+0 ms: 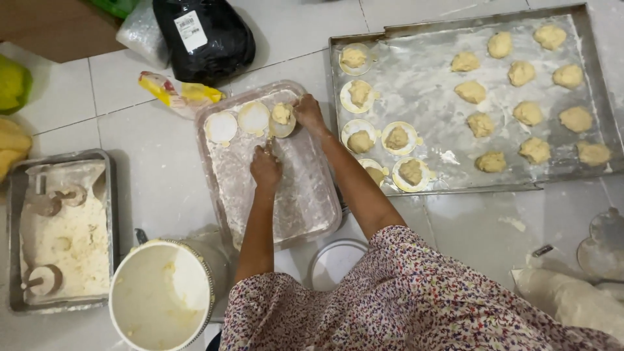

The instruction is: The person is portioning dough, weighing it on a digital scale, and flattening it into circular shapes on baking trays using a mold.

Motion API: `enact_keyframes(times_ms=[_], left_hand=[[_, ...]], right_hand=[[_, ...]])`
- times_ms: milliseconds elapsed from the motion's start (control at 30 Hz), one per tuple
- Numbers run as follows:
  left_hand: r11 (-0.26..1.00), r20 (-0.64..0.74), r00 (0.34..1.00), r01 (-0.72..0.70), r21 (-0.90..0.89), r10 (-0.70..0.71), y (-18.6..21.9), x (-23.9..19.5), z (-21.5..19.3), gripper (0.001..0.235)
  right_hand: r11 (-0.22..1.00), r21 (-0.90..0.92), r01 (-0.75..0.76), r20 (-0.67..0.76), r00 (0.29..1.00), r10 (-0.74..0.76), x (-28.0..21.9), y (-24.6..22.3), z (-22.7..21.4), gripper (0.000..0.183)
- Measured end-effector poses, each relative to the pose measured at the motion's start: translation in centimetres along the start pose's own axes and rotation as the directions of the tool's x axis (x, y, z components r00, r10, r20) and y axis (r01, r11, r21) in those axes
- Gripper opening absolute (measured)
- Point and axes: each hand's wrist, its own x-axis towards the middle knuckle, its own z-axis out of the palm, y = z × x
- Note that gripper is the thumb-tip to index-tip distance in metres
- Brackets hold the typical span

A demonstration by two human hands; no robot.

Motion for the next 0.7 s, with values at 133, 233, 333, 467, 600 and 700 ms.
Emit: enact_keyframes(times_ms=[133, 233, 333, 467, 600, 700], left_hand=[[0.999, 0.002, 1.000, 0.000, -0.032, 0.000, 0.7, -0.7, -1.5, 0.038], [0.995, 0.000, 1.000, 0.009, -0.102, -0.009, 2.7, -2.3, -5.3, 0.036], [0.971, 0.041, 0.998, 0.053, -0.232, -0.045, 5.2, -4.5, -11.1, 0.051], [0.925, -0.123, 0.990, 0.010, -0.379, -0.062, 3.9, -8.2, -13.3, 0.069], [0.933, -0.313, 0.950, -0.099, -0.347, -0.016, 1.1, -14.0, -13.8, 0.046], [0.867, -0.185, 0.978, -0.005, -0.499, -0.101, 0.8, -17.3, -13.5, 0.067]], right_hand=[[0.999, -0.035, -0.042, -0.018, 0.999, 0.041, 0.0, 0.2, -0.4, 0.032], [0.991, -0.057, -0.120, 0.020, 0.992, 0.121, -0.8, -2.4, -2.4, 0.037], [0.983, -0.172, -0.059, 0.072, 0.995, 0.072, -1.1, -7.6, -8.2, 0.045], [0.956, -0.135, 0.261, 0.330, 0.921, -0.205, 4.6, -9.9, -19.3, 0.022], [0.865, -0.381, 0.327, 0.433, 0.890, -0.146, 5.9, -13.4, -32.6, 0.057], [0.601, -0.613, 0.512, 0.555, 0.821, -0.133, 4.2, -15.8, -38.0, 0.031]])
